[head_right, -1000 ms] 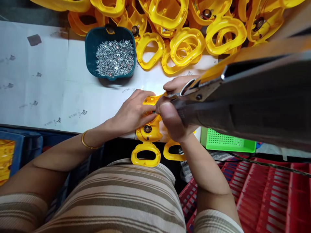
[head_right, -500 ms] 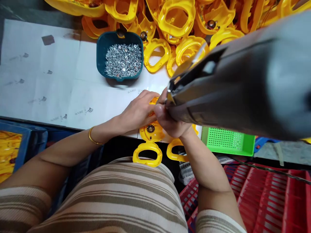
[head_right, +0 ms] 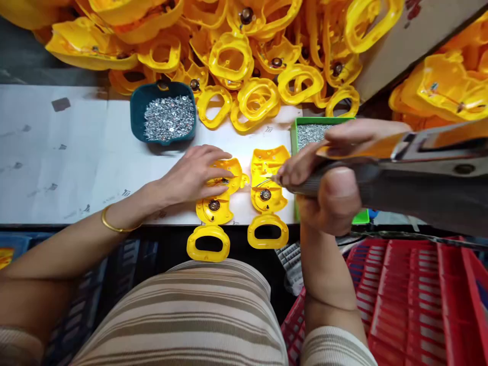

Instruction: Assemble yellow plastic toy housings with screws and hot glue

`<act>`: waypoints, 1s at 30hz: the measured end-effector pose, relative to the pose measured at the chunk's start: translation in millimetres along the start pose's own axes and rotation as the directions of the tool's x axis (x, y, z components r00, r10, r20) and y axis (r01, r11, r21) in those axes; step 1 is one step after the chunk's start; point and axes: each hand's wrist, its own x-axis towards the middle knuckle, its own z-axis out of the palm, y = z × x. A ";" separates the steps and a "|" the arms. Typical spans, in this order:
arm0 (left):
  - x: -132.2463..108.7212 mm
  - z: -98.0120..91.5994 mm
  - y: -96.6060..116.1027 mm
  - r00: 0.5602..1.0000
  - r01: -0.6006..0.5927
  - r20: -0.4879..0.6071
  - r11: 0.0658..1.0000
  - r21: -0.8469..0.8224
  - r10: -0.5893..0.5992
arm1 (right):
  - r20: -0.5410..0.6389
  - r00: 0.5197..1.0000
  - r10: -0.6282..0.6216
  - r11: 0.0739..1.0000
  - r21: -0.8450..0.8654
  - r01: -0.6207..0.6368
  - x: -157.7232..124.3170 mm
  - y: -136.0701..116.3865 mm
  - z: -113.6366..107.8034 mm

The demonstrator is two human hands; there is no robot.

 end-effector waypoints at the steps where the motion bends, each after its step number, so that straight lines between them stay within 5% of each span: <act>1: -0.1 -0.3 -0.1 0.999 -0.013 -0.044 1.000 -0.018 0.012 | -0.004 0.996 -0.088 0.996 0.011 0.088 1.0 -4.3 -7.4; 5: 12.0 6.8 10.8 0.986 -0.038 -0.164 0.993 -0.113 0.019 | -0.104 0.988 -0.118 0.993 -0.009 0.118 -4.4 -1.9 -26.8; 13: 69.3 24.0 63.6 0.998 -0.022 0.054 0.993 0.117 0.016 | -0.164 0.980 -0.112 0.993 -0.066 0.103 -16.0 -4.3 -29.3; 25: 87.9 18.1 61.7 0.969 0.033 0.236 0.987 0.158 -0.070 | -0.230 0.948 -0.222 0.973 -0.121 0.198 -6.5 -9.3 -47.3; 27: 84.7 17.5 62.0 0.978 0.007 0.204 0.990 0.138 -0.035 | -0.268 0.928 -0.259 0.964 -0.130 0.231 -4.5 -9.6 -51.4; 30: 75.0 22.7 61.1 0.999 -0.049 -0.017 0.991 0.126 0.052 | -0.355 0.895 -0.269 0.952 -0.236 0.193 -3.6 -9.5 -61.9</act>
